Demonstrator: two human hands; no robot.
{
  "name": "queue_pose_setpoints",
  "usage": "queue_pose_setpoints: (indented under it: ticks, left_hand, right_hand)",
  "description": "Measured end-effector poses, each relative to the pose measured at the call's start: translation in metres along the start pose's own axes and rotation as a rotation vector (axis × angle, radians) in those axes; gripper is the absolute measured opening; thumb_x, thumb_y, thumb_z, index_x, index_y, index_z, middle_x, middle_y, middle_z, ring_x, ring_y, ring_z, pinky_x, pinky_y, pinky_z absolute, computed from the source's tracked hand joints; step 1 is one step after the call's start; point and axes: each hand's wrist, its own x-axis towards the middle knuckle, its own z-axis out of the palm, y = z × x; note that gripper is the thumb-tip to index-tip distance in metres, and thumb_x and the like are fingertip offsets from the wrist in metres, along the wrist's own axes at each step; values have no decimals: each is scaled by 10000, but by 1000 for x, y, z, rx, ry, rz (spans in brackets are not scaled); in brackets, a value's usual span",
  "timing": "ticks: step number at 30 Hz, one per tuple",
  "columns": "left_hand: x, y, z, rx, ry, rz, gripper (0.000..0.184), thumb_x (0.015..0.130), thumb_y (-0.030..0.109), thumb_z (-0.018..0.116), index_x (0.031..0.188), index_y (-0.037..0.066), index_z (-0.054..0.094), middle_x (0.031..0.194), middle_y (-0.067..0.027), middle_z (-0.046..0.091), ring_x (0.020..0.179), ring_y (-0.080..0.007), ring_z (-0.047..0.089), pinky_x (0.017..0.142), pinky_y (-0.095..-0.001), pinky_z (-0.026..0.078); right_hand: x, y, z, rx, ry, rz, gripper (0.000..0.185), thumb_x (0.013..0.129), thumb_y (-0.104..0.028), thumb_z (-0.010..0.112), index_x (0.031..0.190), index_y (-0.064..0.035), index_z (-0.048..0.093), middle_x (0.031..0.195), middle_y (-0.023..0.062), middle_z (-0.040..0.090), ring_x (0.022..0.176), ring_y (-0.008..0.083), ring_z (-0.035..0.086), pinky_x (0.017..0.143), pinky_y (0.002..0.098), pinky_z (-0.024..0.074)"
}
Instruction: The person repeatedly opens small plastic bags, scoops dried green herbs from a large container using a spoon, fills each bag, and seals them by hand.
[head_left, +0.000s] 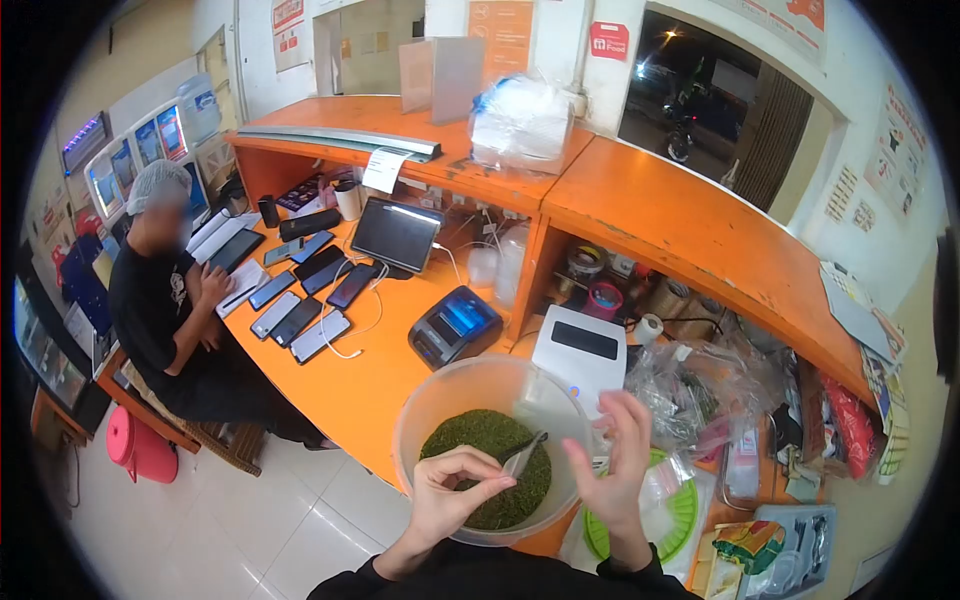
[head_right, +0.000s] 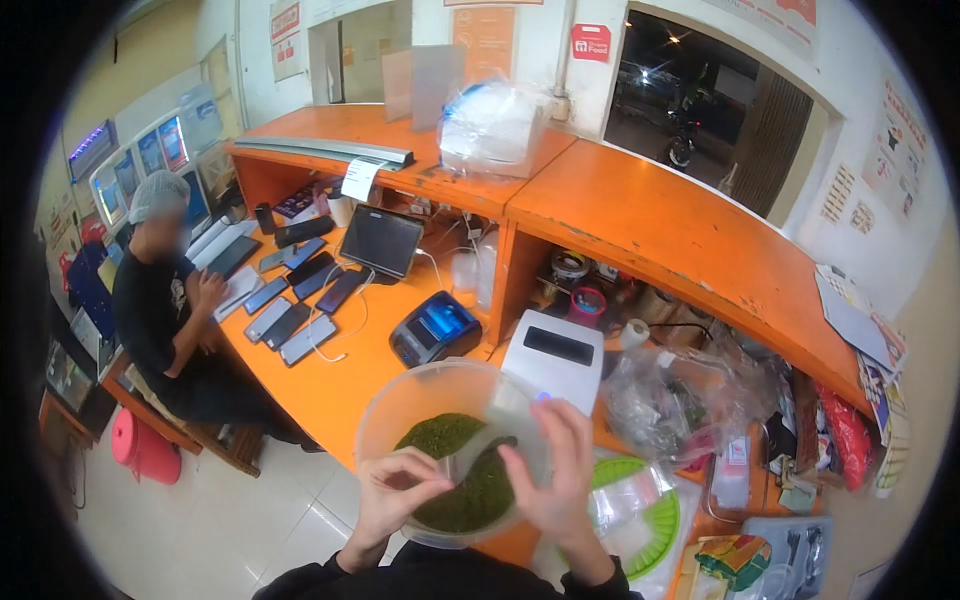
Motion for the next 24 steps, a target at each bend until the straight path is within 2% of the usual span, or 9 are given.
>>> queue_pose_setpoints:
  ticks: [3,4,7,8,11,14,17,20,24]
  left_hand:
    - [0,0,5,-22,33,-31,85,753,-36,691,815,-31,633,854,-68,613,777,-97,589,702,-216,473]
    - [-1,0,7,-19,30,-39,87,749,-35,694,800,-29,624,839,-60,607,772,-94,583,696,-215,469]
    - [-2,-1,13,-8,-38,-14,114,733,-27,702,786,-24,601,832,-51,597,764,-86,571,693,-223,473]
    - [-2,-1,14,52,-37,-7,101,738,-19,692,762,-15,595,803,-51,598,749,-85,569,687,-219,472]
    - [0,9,13,267,-85,52,92,746,-11,687,751,-11,596,757,-50,594,726,-93,570,684,-218,470]
    - [4,11,13,360,-127,120,86,752,-3,682,738,-7,597,726,-64,589,681,-128,567,645,-233,461]
    - [4,12,15,436,-117,187,77,748,-43,645,745,-11,574,734,-87,571,658,-160,539,593,-250,422]
    - [7,8,19,571,-58,424,93,750,-62,607,711,-16,537,692,-96,541,586,-189,487,521,-279,373]
    - [5,-2,23,669,168,497,120,738,-70,614,696,-3,525,628,-99,473,562,-247,445,508,-324,360]
  right_hand:
    - [-15,-15,2,-71,-73,-193,423,664,-26,759,1036,-24,558,1047,129,539,944,275,541,730,312,474]
    - [-15,-19,4,5,-135,-173,359,666,-46,771,961,-21,570,993,114,567,879,230,567,723,301,478]
    - [-16,-13,8,339,-414,121,289,683,-63,771,901,-9,589,930,93,596,792,186,586,718,282,481]
    - [-16,-10,8,468,-457,185,186,736,-30,724,876,13,609,910,89,614,757,153,602,726,262,484]
    - [-16,11,3,699,-564,243,130,776,21,667,897,28,623,928,93,621,812,154,612,745,252,483]
    - [-18,13,3,863,-548,395,143,797,54,625,938,36,624,894,103,632,840,156,617,766,256,482]
    - [-19,1,5,897,-444,432,114,786,65,624,897,45,607,868,108,634,825,151,616,765,260,488]
    - [-32,7,14,541,-355,178,105,772,91,618,859,41,586,908,135,614,810,179,619,714,267,498]
    - [-37,-12,26,99,-80,-130,174,684,93,658,806,10,564,823,144,615,694,214,624,600,265,498]
